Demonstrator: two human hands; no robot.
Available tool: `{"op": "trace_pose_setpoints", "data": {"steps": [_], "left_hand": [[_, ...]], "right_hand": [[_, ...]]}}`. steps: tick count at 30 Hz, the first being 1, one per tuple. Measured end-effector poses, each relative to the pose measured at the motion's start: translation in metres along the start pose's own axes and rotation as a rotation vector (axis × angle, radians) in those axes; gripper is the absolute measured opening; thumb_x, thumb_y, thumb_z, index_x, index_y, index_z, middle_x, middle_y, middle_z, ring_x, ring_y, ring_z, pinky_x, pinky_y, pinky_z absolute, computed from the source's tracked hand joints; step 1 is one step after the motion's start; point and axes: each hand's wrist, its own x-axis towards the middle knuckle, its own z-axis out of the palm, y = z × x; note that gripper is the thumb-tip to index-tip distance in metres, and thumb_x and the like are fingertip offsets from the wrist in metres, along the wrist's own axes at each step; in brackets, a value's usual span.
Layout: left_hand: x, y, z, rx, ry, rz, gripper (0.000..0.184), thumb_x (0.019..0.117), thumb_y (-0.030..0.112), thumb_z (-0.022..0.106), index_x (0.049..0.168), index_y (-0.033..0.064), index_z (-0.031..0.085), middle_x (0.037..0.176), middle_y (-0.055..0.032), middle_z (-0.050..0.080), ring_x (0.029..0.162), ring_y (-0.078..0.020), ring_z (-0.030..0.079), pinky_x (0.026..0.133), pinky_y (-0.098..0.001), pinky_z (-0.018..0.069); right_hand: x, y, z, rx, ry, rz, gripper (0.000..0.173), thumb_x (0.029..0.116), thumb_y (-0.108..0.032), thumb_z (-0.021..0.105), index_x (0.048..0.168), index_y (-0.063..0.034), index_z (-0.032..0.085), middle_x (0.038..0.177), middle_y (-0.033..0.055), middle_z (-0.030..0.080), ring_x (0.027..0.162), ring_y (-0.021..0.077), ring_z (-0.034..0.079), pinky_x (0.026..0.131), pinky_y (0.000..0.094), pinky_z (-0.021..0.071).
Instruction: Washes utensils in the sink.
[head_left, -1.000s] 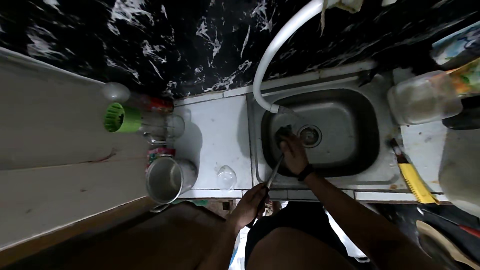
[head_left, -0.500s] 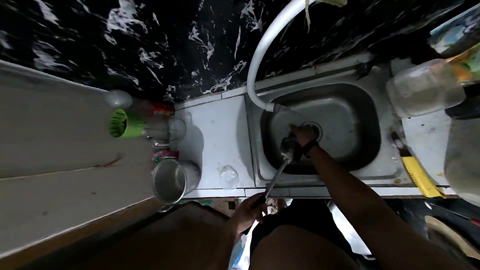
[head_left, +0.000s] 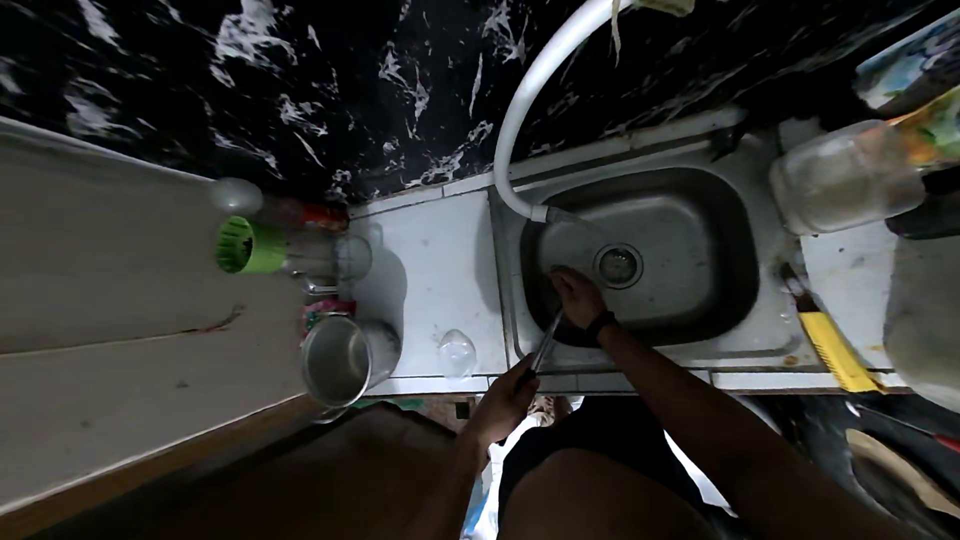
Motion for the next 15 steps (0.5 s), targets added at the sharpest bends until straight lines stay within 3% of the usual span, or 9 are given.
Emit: {"op": "trace_pose_setpoints", "data": {"steps": [2, 5, 9, 12, 15], "left_hand": [[-0.006, -0.006, 0.0, -0.027, -0.013, -0.001, 0.053, 0.1067, 0.029, 0.049, 0.158, 0.0194, 0.038, 0.09, -0.0037, 0.06, 0.061, -0.0123, 0.052, 0.055, -0.0304, 0.048], [-0.014, -0.017, 0.003, -0.094, -0.007, -0.007, 0.053, 0.1063, 0.028, 0.05, 0.157, 0.019, 0.039, 0.088, -0.0034, 0.059, 0.058, -0.0122, 0.051, 0.052, -0.0299, 0.0476], [-0.007, -0.015, 0.009, -0.12, 0.017, -0.013, 0.054, 0.1062, 0.027, 0.049, 0.158, 0.0176, 0.037, 0.089, -0.0031, 0.059, 0.059, -0.0119, 0.051, 0.052, -0.0294, 0.0472], [0.0, -0.01, 0.012, -0.25, 0.02, -0.012, 0.053, 0.1062, 0.025, 0.049, 0.157, 0.0147, 0.036, 0.082, -0.0023, 0.056, 0.055, -0.0116, 0.049, 0.049, -0.0283, 0.0457], [0.008, -0.003, 0.019, -0.461, 0.024, -0.024, 0.051, 0.107, 0.024, 0.048, 0.155, 0.0123, 0.036, 0.071, -0.0004, 0.052, 0.05, -0.0104, 0.048, 0.043, -0.0253, 0.0433]], "right_hand": [[0.016, 0.006, -0.009, 0.165, 0.005, 0.235, 0.038, 0.1111, -0.028, 0.044, 0.138, -0.009, 0.063, 0.136, 0.0172, 0.064, 0.123, 0.0322, 0.063, 0.106, 0.0522, 0.0502], [0.027, 0.027, -0.015, 0.256, -0.022, 0.38, 0.04, 0.1112, -0.032, 0.044, 0.138, -0.0087, 0.062, 0.135, 0.0201, 0.064, 0.125, 0.0343, 0.062, 0.108, 0.0562, 0.0473], [0.01, 0.013, -0.011, 0.346, 0.147, 0.506, 0.041, 0.1118, -0.027, 0.042, 0.136, 0.0, 0.062, 0.132, 0.0258, 0.064, 0.122, 0.0373, 0.061, 0.107, 0.0536, 0.0464], [0.012, 0.005, -0.003, 0.728, 0.323, 0.575, 0.048, 0.1113, -0.042, 0.04, 0.133, -0.0066, 0.064, 0.115, 0.0178, 0.068, 0.098, 0.0279, 0.067, 0.087, 0.047, 0.0565], [0.009, -0.024, -0.002, 1.159, 0.434, 0.597, 0.047, 0.1076, -0.046, 0.048, 0.137, -0.0105, 0.058, 0.122, 0.0126, 0.066, 0.107, 0.0241, 0.064, 0.089, 0.045, 0.0559]]}}
